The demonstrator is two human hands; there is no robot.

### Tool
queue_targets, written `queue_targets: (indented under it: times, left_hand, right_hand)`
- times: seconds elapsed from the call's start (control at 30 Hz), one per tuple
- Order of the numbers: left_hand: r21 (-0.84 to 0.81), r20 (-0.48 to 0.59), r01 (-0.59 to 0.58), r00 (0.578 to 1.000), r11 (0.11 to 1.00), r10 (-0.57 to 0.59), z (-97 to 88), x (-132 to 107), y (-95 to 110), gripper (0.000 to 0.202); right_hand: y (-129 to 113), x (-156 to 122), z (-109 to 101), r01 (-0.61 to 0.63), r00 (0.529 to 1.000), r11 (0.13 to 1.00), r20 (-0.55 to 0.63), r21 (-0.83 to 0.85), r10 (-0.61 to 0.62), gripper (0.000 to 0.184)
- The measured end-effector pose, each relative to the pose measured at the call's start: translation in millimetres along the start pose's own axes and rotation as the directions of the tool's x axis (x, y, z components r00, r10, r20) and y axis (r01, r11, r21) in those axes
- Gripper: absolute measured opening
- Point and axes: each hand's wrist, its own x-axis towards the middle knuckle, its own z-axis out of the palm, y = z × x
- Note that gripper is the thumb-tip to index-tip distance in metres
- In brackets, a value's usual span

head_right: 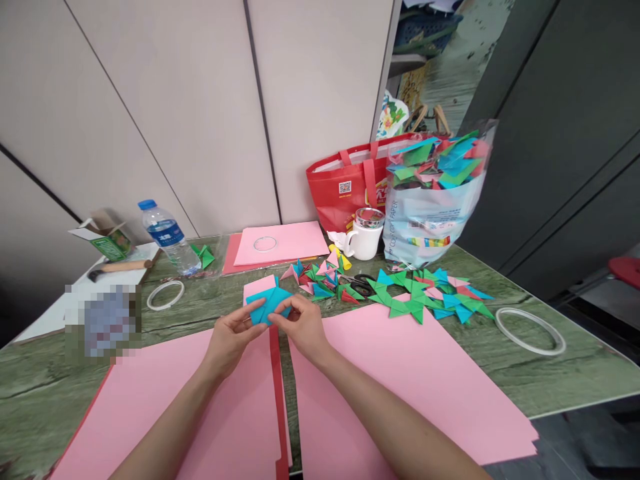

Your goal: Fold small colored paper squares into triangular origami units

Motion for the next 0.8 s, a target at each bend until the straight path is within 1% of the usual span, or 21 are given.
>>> queue_targets:
  times: [0.2,0.43,0.6,0.67,0.8]
  left_hand:
    - [0.017,-0.036,0.001,0.999,1.000,-0.001,1.7,-0.8,2.5,0.050]
    - [0.013,-0.040,-0.004,0.999,1.000,0.004,1.7,-0.5,0.2,0.048]
    - [-0.049,-0.061,-0.001,0.998,0.999,-0.002,4.4,-1.2,2.7,0.046]
    - [-0.057,-0.060,-0.003,0.998,0.998,-0.001,5.2,-1.9,3.7,0.046]
    - [-0.028,-0.061,0.004,0.998,1.000,-0.005,3.7,-1.6,2.7,0.048]
  right_hand:
    - [-0.1,0.2,-0.5,0.001,1.000,1.000,0.008,-0.004,-0.001,0.018]
    - [0.0,0.3,-0.7,-0.030,0.999,1.000,0.037,0.002,0.030,0.017]
    - [-2.1,0.8,-0.9,0.058,0.997,0.997,0.046,-0.050,-0.056,0.012]
    - [-1.5,1.1,-0.8,0.069,0.994,0.997,0.083,-0.028,-0.067,0.010]
    - [2.6,1.7,-0.5,0.041,0.992,0.999,0.121,0.036,-0.045,0.018]
